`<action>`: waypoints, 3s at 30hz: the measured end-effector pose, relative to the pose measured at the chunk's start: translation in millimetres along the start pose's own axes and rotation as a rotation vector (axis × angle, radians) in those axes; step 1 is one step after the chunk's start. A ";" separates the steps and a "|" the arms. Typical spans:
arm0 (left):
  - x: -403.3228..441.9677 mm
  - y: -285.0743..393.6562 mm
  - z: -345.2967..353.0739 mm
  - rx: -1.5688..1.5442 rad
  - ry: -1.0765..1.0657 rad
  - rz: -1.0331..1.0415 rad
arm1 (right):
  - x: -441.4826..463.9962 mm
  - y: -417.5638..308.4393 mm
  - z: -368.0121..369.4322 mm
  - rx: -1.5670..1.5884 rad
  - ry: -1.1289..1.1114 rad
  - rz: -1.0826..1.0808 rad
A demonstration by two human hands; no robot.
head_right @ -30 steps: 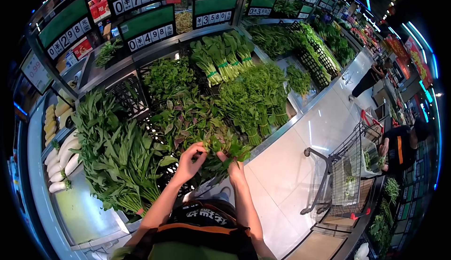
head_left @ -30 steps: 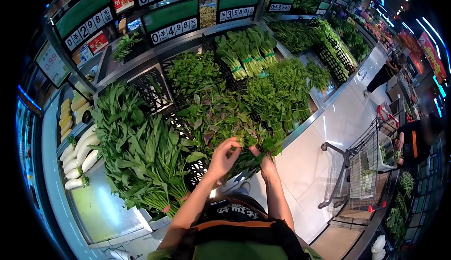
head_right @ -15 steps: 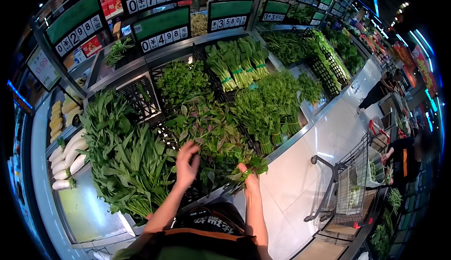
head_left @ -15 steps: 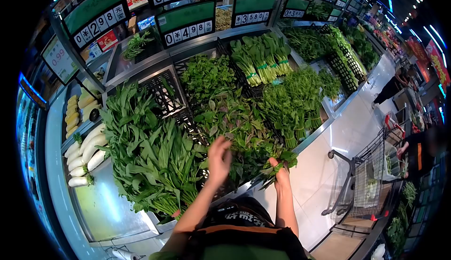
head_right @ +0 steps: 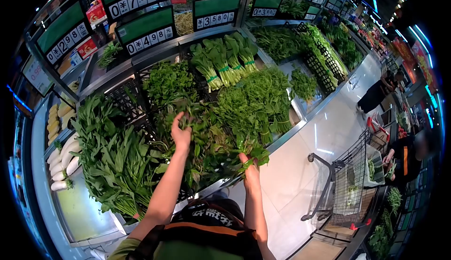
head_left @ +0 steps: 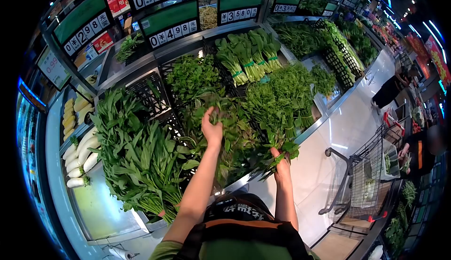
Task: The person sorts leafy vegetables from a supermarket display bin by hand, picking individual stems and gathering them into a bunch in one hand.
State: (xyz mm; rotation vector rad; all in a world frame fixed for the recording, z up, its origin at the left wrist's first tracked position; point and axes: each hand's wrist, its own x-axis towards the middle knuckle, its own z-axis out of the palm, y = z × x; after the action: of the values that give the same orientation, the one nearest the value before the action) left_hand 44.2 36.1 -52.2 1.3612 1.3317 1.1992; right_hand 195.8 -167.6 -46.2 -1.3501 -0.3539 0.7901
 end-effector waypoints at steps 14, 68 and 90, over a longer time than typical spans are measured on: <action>-9.9 -21.4 -37.6 0.957 -0.092 0.230 | 10.2 -11.3 -9.2 0.171 -0.035 0.104; -10.8 4.1 -36.4 0.207 -0.378 0.116 | 5.7 35.6 -24.2 0.028 -0.012 0.271; -114.1 -59.8 40.5 0.092 -0.371 -0.037 | 4.0 49.1 -0.8 0.036 -0.077 0.239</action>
State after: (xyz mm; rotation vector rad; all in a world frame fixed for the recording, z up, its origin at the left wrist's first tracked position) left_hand 77.8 -72.4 -125.2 1.5308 1.1504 0.8183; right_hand 184.4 -164.6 -94.0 -1.3460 -0.2399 1.0442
